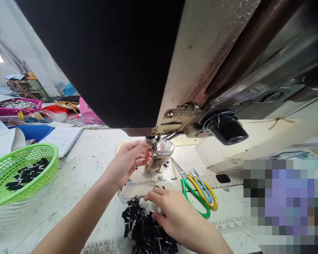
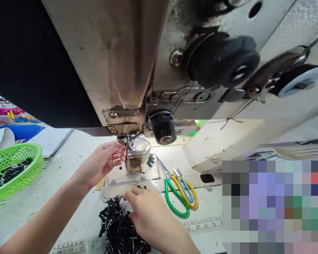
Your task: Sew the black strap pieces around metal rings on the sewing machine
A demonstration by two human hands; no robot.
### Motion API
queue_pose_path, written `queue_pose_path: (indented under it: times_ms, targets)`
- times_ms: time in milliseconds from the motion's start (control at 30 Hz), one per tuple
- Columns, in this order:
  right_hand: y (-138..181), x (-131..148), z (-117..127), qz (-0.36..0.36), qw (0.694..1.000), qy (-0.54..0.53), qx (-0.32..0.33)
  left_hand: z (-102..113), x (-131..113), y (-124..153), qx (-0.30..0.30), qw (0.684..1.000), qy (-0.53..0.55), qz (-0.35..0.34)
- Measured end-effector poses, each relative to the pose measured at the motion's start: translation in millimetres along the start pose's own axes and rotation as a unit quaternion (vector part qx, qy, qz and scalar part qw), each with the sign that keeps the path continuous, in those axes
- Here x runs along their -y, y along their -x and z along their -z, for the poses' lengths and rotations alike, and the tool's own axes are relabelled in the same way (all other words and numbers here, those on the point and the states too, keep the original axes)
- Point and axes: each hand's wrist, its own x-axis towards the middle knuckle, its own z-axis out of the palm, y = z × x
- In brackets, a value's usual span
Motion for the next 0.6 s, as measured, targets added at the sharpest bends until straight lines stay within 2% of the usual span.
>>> queue_pose_path:
  times_ms: [67,133,267,333,367,467,600]
  targets:
    - [-4,1,-7,0.004,0.999,0.038,0.031,5,-2,7,0.023,0.999,-0.033,-0.002]
    - [-5,-1,-8,0.001,0.999,0.031,0.032,12,-5,14,0.047,0.996,-0.071,-0.001]
    - [0,-9,3,-0.030,0.999,-0.020,-0.032,18,-11,23,0.091,0.980,-0.175,0.012]
    - [6,-12,11,-0.051,0.987,-0.115,-0.095,15,-11,27,0.112,0.959,-0.261,0.020]
    - [9,-14,15,-0.057,0.972,-0.188,-0.128,12,-9,29,0.122,0.945,-0.302,0.020]
    - [17,-17,20,-0.062,0.897,-0.393,-0.196,1,0,34,0.142,0.921,-0.362,0.005]
    - [21,-21,16,-0.068,0.851,-0.458,-0.249,-12,15,38,0.112,0.938,-0.326,0.017]
